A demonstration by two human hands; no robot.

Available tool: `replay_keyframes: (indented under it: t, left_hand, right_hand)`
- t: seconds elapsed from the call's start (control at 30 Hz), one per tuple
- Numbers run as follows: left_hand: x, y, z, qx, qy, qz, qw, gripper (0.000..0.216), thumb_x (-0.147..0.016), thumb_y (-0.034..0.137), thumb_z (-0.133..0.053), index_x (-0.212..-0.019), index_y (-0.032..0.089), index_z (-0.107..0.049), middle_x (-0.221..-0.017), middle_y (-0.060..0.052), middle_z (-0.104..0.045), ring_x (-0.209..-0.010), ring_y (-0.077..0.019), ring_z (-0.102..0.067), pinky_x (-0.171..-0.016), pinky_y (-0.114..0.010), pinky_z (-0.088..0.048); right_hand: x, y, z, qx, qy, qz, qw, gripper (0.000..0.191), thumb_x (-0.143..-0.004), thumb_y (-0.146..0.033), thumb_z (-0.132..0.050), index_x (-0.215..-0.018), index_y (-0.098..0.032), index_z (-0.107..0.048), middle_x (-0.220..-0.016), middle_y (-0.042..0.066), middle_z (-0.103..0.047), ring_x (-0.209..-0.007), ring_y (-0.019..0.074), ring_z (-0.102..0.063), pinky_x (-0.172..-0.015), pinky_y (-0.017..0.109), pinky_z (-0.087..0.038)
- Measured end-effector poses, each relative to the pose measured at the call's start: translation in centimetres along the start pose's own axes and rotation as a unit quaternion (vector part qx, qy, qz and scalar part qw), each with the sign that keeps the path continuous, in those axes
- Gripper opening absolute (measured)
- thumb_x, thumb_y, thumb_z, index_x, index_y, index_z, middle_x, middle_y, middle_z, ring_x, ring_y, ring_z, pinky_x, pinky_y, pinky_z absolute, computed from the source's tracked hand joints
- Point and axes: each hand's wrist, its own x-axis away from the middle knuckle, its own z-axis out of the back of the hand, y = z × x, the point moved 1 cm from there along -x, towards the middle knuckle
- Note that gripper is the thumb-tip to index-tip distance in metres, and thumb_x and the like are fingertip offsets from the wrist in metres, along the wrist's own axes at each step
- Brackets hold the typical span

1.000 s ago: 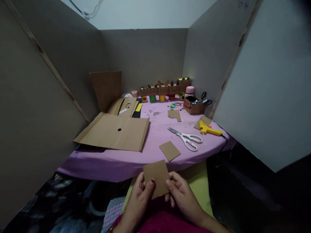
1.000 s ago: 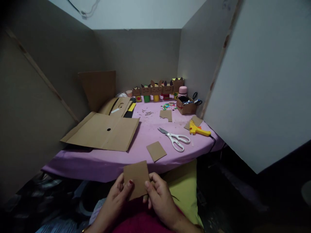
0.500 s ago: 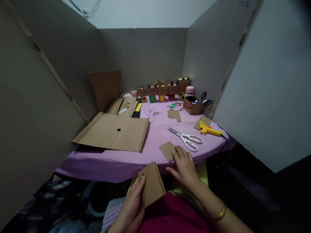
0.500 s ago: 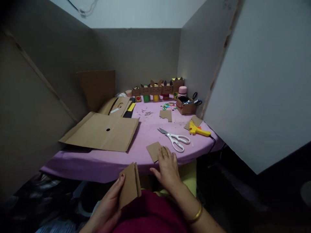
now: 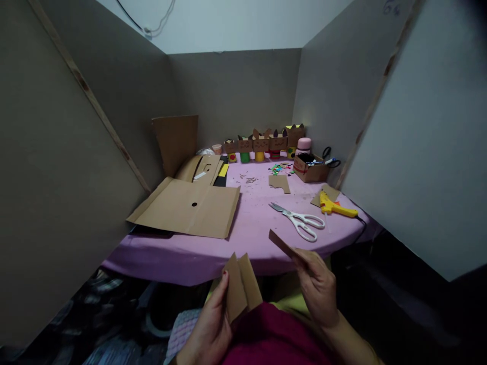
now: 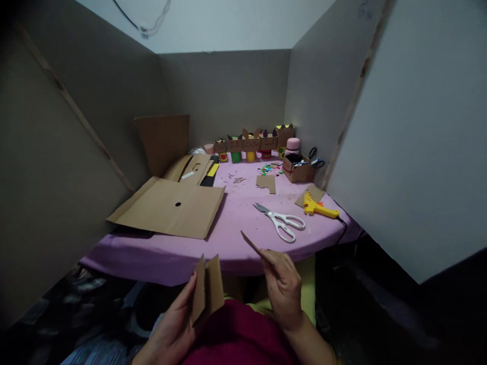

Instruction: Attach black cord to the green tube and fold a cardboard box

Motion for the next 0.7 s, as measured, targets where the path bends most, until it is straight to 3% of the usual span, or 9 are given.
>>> replay_keyframes:
  t: [0.17, 0.33, 0.53, 0.6, 0.67, 0.7]
  left_hand:
    - [-0.1, 0.2, 0.4, 0.052, -0.071, -0.024, 0.996, 0.035, -0.088, 0.033, -0.042, -0.115, 0.014, -0.054, -0.081, -0.008, -0.074, -0.078, -0.0198, -0.069, -0.078, -0.032, -0.052]
    - [-0.2, 0.5, 1.0, 0.088, -0.153, 0.03, 0.984, 0.047, -0.084, 0.048, -0.04, -0.115, 0.015, -0.054, -0.089, -0.009, -0.073, -0.089, -0.0228, -0.066, -0.084, -0.037, -0.049]
    - [-0.6, 0.5, 1.5, 0.062, -0.108, 0.061, 0.99, 0.046, -0.081, 0.05, -0.044, -0.1, 0.012, -0.061, -0.076, -0.008, -0.073, -0.076, -0.0229, -0.069, -0.075, -0.035, -0.051]
    - [-0.6, 0.5, 1.5, 0.049, -0.097, 0.059, 0.992, 0.045, -0.081, 0.05, -0.045, -0.099, 0.012, -0.061, -0.074, -0.008, -0.073, -0.075, -0.023, -0.069, -0.074, -0.035, -0.051]
    - [-0.6, 0.5, 1.4, 0.051, -0.1, 0.05, 0.992, 0.044, -0.081, 0.048, -0.045, -0.101, 0.013, -0.061, -0.075, -0.008, -0.073, -0.078, -0.0233, -0.068, -0.077, -0.036, -0.05]
    - [-0.5, 0.4, 1.2, 0.054, -0.104, 0.041, 0.992, 0.043, -0.082, 0.047, -0.044, -0.103, 0.014, -0.061, -0.077, -0.008, -0.073, -0.081, -0.0235, -0.068, -0.081, -0.037, -0.048]
  right_hand:
    - [0.4, -2.2, -0.1, -0.027, -0.049, 0.041, 0.998, 0.032, -0.084, -0.01, -0.047, -0.111, -0.024, -0.056, -0.095, 0.006, -0.066, -0.091, 0.0195, -0.059, -0.079, 0.034, -0.047]
    - [-1.0, 0.6, -1.5, 0.066, -0.068, 0.09, 0.991, 0.05, -0.077, 0.0, -0.039, -0.117, -0.025, -0.053, -0.107, 0.008, -0.061, -0.102, 0.022, -0.054, -0.086, 0.04, -0.045]
    - [-2.8, 2.9, -2.6, 0.212, -0.149, 0.066, 0.964, 0.051, -0.068, 0.003, -0.041, -0.109, -0.019, -0.06, -0.109, 0.013, -0.06, -0.105, 0.0287, -0.049, -0.086, 0.048, -0.043]
    - [-2.5, 1.9, -2.3, 0.192, -0.128, 0.04, 0.972, 0.045, -0.071, 0.001, -0.042, -0.108, -0.017, -0.06, -0.115, 0.015, -0.057, -0.109, 0.0299, -0.046, -0.09, 0.05, -0.039]
    - [-1.8, 0.2, -2.0, 0.1, -0.118, -0.008, 0.988, 0.034, -0.078, -0.008, -0.046, -0.108, -0.018, -0.06, -0.114, 0.013, -0.057, -0.108, 0.0276, -0.049, -0.091, 0.046, -0.04]
    - [-1.3, -0.8, -1.9, 0.032, -0.142, -0.046, 0.988, 0.03, -0.08, -0.014, -0.049, -0.107, -0.019, -0.059, -0.109, 0.011, -0.061, -0.102, 0.0253, -0.054, -0.086, 0.04, -0.045]
